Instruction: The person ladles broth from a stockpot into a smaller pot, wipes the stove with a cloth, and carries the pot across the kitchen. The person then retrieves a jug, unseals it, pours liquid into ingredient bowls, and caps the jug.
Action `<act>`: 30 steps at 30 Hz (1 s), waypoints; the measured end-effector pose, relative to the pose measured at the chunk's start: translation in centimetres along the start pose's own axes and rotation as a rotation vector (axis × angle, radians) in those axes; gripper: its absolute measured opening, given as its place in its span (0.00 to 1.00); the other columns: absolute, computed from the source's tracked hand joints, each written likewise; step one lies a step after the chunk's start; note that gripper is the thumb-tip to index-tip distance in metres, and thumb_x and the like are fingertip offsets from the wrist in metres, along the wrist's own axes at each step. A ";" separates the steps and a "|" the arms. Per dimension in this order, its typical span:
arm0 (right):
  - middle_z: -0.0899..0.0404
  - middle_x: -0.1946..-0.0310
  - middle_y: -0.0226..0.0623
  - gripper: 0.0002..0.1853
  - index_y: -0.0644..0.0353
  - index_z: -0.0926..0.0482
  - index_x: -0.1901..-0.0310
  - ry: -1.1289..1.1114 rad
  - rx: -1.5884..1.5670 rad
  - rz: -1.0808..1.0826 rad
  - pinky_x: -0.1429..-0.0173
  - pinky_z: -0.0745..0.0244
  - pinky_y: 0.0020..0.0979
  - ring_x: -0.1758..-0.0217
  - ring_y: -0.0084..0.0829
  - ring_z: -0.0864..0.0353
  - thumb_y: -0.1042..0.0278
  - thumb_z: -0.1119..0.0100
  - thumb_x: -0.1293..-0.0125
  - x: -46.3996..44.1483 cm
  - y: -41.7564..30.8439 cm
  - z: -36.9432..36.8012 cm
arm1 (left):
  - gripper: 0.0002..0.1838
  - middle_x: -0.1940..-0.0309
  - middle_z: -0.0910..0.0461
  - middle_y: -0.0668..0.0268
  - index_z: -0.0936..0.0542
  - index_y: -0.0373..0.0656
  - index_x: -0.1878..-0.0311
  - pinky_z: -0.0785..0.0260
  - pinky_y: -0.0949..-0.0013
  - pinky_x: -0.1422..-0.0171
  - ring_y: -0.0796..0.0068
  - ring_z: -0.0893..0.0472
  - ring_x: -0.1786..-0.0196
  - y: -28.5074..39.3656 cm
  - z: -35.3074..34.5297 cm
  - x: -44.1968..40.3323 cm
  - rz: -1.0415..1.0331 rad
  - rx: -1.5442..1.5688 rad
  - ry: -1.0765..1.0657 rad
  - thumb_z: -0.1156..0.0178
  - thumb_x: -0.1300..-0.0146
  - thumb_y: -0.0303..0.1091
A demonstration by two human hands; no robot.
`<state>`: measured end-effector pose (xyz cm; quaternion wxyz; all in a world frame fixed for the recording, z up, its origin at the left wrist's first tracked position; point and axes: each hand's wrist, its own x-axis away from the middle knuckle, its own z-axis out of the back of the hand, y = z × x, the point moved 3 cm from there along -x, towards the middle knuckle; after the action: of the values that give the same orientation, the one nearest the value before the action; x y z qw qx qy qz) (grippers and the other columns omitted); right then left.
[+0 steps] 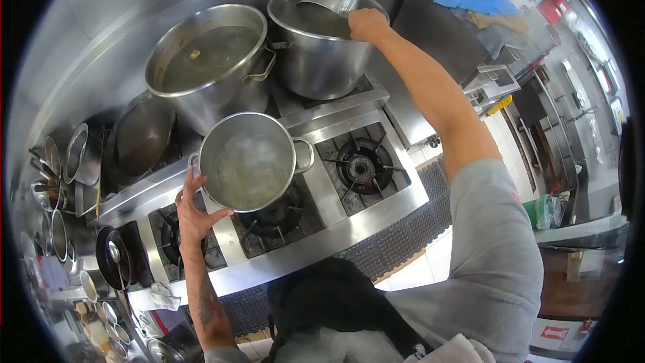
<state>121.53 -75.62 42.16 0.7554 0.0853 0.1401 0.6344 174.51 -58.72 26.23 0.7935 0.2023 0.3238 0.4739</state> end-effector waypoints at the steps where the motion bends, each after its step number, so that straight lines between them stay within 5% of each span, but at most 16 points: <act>1: 0.12 0.53 0.44 0.13 0.59 0.12 0.55 -0.001 -0.001 0.006 0.50 0.16 0.42 0.53 0.43 0.10 0.69 0.43 0.38 0.0 -0.5 0.9 | 0.77 0.43 0.15 0.60 0.47 0.51 0.18 0.42 0.45 0.25 0.61 0.24 0.29 0.0 0.0 0.0 0.006 -0.001 0.001 0.13 0.76 0.51; 7: 0.12 0.66 0.42 0.08 0.63 0.14 0.62 -0.463 -0.159 0.160 0.63 0.16 0.37 0.72 0.37 0.14 0.71 0.40 0.39 -3.4 -0.9 0.1 | 0.77 0.44 0.15 0.59 0.45 0.50 0.18 0.41 0.48 0.25 0.59 0.24 0.29 -0.2 -0.1 0.0 -0.021 -0.014 0.027 0.13 0.78 0.52; 9: 0.16 0.71 0.36 0.06 0.65 0.18 0.67 -0.500 -1.070 -0.337 0.72 0.20 0.27 0.77 0.25 0.21 0.71 0.35 0.39 -2.8 0.4 -0.6 | 0.76 0.44 0.15 0.58 0.44 0.49 0.19 0.41 0.49 0.25 0.59 0.24 0.29 -0.3 -0.1 0.0 -0.022 -0.018 0.022 0.14 0.78 0.52; 15: 0.23 0.71 0.37 0.08 0.67 0.27 0.65 -0.715 -1.875 -0.365 0.75 0.23 0.15 0.75 0.16 0.23 0.75 0.37 0.34 -2.7 0.6 -1.8 | 0.75 0.43 0.15 0.59 0.42 0.50 0.19 0.41 0.49 0.25 0.59 0.24 0.30 -0.3 -0.1 0.0 -0.028 0.009 0.018 0.13 0.78 0.51; 19: 0.25 0.70 0.40 0.10 0.69 0.31 0.65 -0.689 -2.068 -0.468 0.76 0.23 0.13 0.75 0.15 0.24 0.77 0.38 0.33 -1.5 -0.1 0.0 | 0.73 0.43 0.15 0.59 0.41 0.51 0.20 0.41 0.49 0.25 0.60 0.23 0.31 -0.5 -0.1 0.1 -0.038 -0.008 0.007 0.13 0.77 0.51; 24: 0.27 0.74 0.37 0.07 0.68 0.32 0.66 -0.642 -2.123 -0.323 0.76 0.22 0.17 0.79 0.18 0.25 0.81 0.43 0.33 -2.8 -2.3 3.5 | 0.73 0.44 0.14 0.64 0.40 0.51 0.20 0.45 0.40 0.26 0.64 0.21 0.33 -0.6 0.4 0.3 -0.005 -0.018 -0.005 0.13 0.77 0.53; 30: 0.27 0.72 0.38 0.08 0.69 0.33 0.66 -0.400 -1.950 -0.284 0.76 0.23 0.17 0.77 0.19 0.25 0.80 0.43 0.32 -0.8 -8.6 12.5 | 0.72 0.43 0.16 0.66 0.41 0.56 0.20 0.49 0.39 0.25 0.66 0.21 0.34 -2.6 0.3 1.1 0.009 0.020 0.001 0.13 0.75 0.54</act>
<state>133.47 -77.33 51.41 0.5740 -0.4830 -0.5610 0.3502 176.72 -58.95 24.43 0.7890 0.2112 0.3281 0.4745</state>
